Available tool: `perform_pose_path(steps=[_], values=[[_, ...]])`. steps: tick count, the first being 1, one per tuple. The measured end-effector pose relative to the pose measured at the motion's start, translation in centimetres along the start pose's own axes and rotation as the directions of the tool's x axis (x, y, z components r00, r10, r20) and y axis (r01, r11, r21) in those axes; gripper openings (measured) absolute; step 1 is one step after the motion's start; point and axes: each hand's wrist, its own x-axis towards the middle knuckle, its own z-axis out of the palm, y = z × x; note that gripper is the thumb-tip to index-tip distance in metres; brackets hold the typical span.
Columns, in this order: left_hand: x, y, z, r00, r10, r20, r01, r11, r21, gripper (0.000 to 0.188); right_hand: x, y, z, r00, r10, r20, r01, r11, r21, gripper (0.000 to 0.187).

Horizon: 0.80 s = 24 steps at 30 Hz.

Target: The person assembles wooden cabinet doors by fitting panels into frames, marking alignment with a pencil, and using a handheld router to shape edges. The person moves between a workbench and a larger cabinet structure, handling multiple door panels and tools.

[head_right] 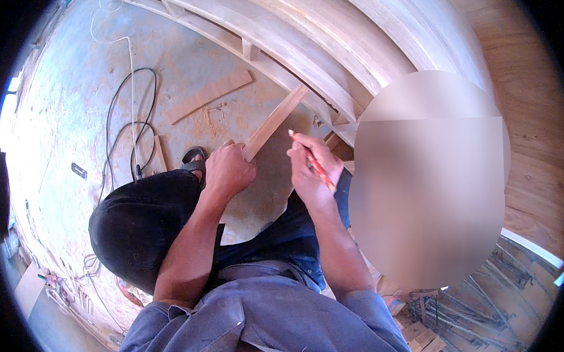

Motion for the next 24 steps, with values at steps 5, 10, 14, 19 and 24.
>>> perform_pose_path(steps=[5,10,14,19,24], values=[[-0.1,0.1,-0.3,0.998,0.069,-0.012,-0.069,0.998,-0.012,0.026,0.1,-1.8,-3.8,0.994,-0.015,-0.104,0.012,0.999,-0.030,0.016],[-2.4,1.8,-3.9,0.993,0.111,0.042,-0.111,0.994,0.012,0.025,4.6,-5.2,-10.1,0.896,-0.383,-0.225,0.332,0.914,-0.235,0.010],[-5.4,3.4,-8.5,0.969,0.208,0.134,-0.218,0.974,0.067,0.030,5.7,-4.5,-11.7,0.922,-0.246,-0.297,0.227,0.969,-0.099,0.009],[-6.6,3.1,-14.2,0.900,0.385,0.203,-0.353,0.919,-0.178,0.041,1.3,0.7,-11.2,0.907,-0.120,-0.403,0.078,0.990,-0.118,0.016],[-7.0,2.9,-21.0,0.807,0.559,0.188,-0.476,0.806,-0.351,0.042,0.9,5.7,-9.3,0.775,0.009,-0.631,0.110,0.983,0.149,0.021]])
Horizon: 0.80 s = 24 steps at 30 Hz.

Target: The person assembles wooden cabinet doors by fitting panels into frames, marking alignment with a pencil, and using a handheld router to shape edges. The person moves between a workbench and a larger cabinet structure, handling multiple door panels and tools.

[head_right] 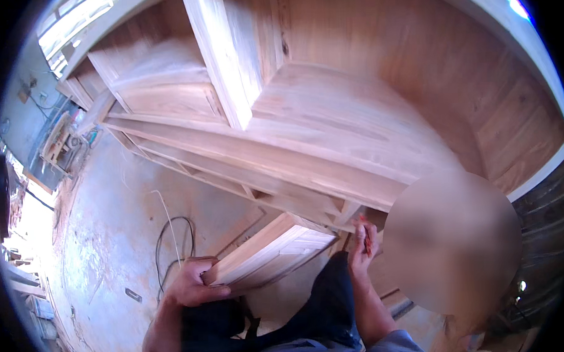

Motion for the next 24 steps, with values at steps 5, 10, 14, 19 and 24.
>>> perform_pose_path(steps=[5,10,14,19,24], values=[[0.3,0.9,-3.9,0.995,-0.034,-0.096,0.020,0.989,-0.146,0.048,-4.4,1.0,0.8,0.828,0.558,-0.048,-0.452,0.716,0.533,0.015],[3.1,2.9,-3.4,0.964,0.033,-0.263,-0.152,0.882,-0.445,0.069,-5.1,-3.4,3.7,0.799,0.551,0.241,-0.518,0.428,0.740,0.052],[8.0,2.1,-5.9,0.934,0.242,-0.262,-0.319,0.895,-0.312,0.073,0.8,-12.3,3.3,0.879,0.474,0.052,-0.354,0.575,0.738,0.046],[15.3,9.5,-5.8,0.766,0.382,-0.516,-0.556,0.797,-0.235,0.066,10.6,-20.3,0.1,0.967,0.186,-0.176,-0.048,0.806,0.590,0.022],[20.2,14.3,-7.9,0.658,0.569,-0.493,-0.720,0.667,-0.192,0.071,19.0,-23.4,-0.4,0.966,-0.146,-0.214,0.238,0.824,0.514,0.021]])
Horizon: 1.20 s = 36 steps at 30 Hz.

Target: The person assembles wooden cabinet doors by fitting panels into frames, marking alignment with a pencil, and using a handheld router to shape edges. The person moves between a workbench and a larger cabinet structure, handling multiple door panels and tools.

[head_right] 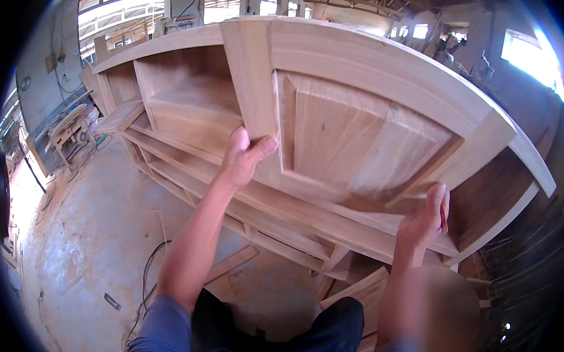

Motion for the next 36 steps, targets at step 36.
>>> perform_pose_path(steps=[36], values=[[-5.2,-8.1,2.8,0.854,0.387,-0.348,0.105,0.526,0.844,0.085,1.2,8.1,-0.5,0.976,0.170,0.136,-0.139,0.967,-0.214,0.022]])
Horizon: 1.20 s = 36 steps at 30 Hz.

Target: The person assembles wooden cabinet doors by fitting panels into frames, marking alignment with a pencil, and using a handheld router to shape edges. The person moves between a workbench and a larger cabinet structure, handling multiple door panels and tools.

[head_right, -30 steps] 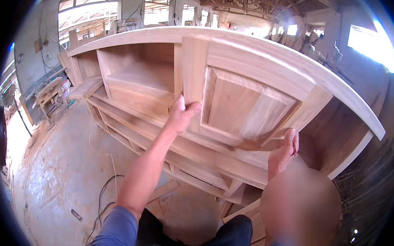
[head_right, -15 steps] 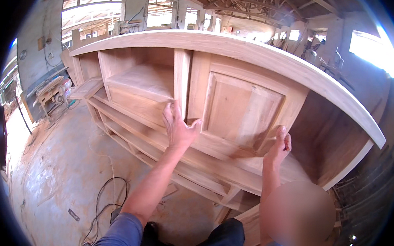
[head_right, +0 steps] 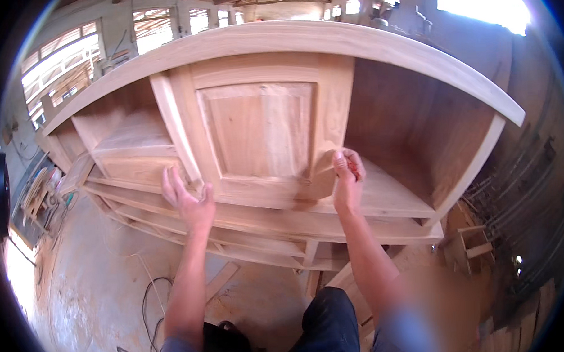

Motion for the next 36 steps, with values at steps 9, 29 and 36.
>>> perform_pose_path(steps=[9,29,36], values=[[-0.1,2.6,3.2,0.951,0.303,0.056,-0.298,0.950,-0.093,0.072,-1.3,3.1,1.3,0.981,0.066,-0.180,-0.046,0.993,0.113,0.027],[-18.4,15.0,1.7,0.363,0.899,0.247,-0.107,0.303,-0.947,0.019,-24.4,0.6,-35.5,0.678,0.104,-0.728,-0.443,0.848,-0.292,0.017],[-44.0,5.8,24.8,-0.191,0.259,0.947,0.724,0.688,-0.042,0.087,-42.2,16.5,-49.0,0.476,0.225,-0.850,-0.637,0.755,-0.156,0.037]])
